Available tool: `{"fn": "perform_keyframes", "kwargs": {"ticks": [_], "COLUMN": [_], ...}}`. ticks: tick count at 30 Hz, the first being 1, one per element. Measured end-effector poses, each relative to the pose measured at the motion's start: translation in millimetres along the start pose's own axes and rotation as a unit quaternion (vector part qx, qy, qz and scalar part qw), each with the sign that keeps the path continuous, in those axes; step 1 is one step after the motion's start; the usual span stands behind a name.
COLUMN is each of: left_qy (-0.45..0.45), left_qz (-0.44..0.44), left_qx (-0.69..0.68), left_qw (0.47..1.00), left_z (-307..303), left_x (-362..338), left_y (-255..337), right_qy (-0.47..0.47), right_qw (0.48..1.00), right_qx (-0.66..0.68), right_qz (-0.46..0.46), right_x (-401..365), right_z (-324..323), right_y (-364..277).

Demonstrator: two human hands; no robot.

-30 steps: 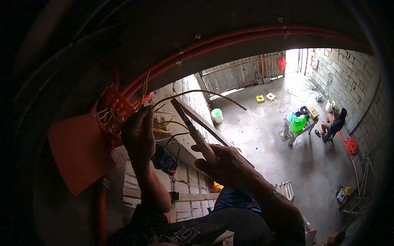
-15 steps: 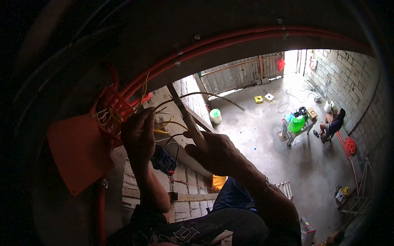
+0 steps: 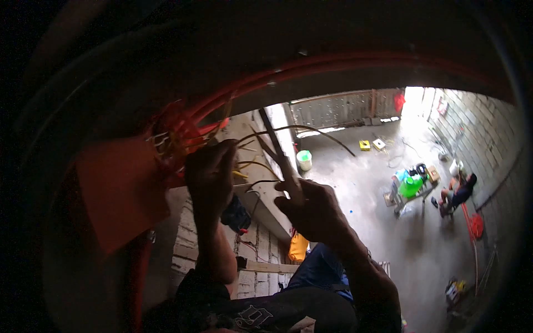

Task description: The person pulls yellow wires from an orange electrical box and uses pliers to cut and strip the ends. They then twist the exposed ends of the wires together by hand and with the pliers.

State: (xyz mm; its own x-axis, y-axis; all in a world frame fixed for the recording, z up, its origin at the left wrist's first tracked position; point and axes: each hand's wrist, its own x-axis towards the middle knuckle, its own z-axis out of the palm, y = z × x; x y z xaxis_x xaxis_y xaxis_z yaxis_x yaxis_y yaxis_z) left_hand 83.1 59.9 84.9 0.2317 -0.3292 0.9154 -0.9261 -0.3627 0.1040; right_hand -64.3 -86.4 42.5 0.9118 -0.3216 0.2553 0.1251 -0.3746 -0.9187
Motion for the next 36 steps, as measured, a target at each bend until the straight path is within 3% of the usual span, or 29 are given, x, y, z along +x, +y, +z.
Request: {"fn": "perform_keyframes", "kwargs": {"ticks": [2, 4, 6, 9, 10, 12, 17, 21, 31, 33, 36], "left_qy": [-0.02, -0.044, 0.031, 0.026, 0.027, 0.025, -0.046, 0.005, 0.015, 0.018, 0.014], "left_qz": [-0.006, -0.036, -0.006, 0.016, 0.021, 0.019, -0.054, -0.006, -0.012, -0.008, -0.014], "left_qx": [-0.007, -0.008, -0.016, 0.022, 0.037, 0.017, 0.037, 0.023, -0.009, -0.005, 0.0], "left_qw": [1.0, 0.998, 0.999, 0.999, 0.999, 0.999, 0.997, 1.0, 1.0, 1.0, 1.0], "left_z": [-5.8, -10.0, -1.3, -0.5, -0.7, -1.7, -9.0, -1.9, 0.1, 0.7, -0.1], "left_x": [3.0, 2.2, -0.8, -2.9, -2.5, -0.4, -1.9, -0.4, -1.2, -1.0, -0.2], "left_y": [5.5, 8.8, 4.1, 1.6, 2.4, 5.1, 13.0, 7.9, 6.8, 6.8, 8.8], "right_qy": [0.022, 0.011, 0.018, 0.013, 0.006, -0.048, -0.06, -0.08, -0.072, -0.024, -0.03], "right_qw": [0.998, 1.0, 1.0, 0.993, 0.993, 0.992, 0.992, 0.995, 0.997, 0.997, 0.997], "right_qx": [-0.031, -0.007, 0.013, 0.113, 0.113, 0.117, 0.107, 0.064, 0.014, 0.053, 0.074], "right_qz": [-0.039, -0.019, 0.013, 0.016, -0.023, -0.017, 0.007, 0.002, -0.028, -0.057, -0.022], "right_x": [1.8, 3.0, 0.9, 4.1, 4.0, 2.7, 0.7, 2.3, 2.2, 2.1, -0.5], "right_z": [3.7, 5.0, 4.3, 9.4, 11.5, 8.7, 6.6, 3.4, 2.1, 3.5, 2.0], "right_y": [4.7, -2.0, -0.9, 16.9, 24.0, 25.6, 21.0, 15.8, 15.0, 17.7, 13.5]}}
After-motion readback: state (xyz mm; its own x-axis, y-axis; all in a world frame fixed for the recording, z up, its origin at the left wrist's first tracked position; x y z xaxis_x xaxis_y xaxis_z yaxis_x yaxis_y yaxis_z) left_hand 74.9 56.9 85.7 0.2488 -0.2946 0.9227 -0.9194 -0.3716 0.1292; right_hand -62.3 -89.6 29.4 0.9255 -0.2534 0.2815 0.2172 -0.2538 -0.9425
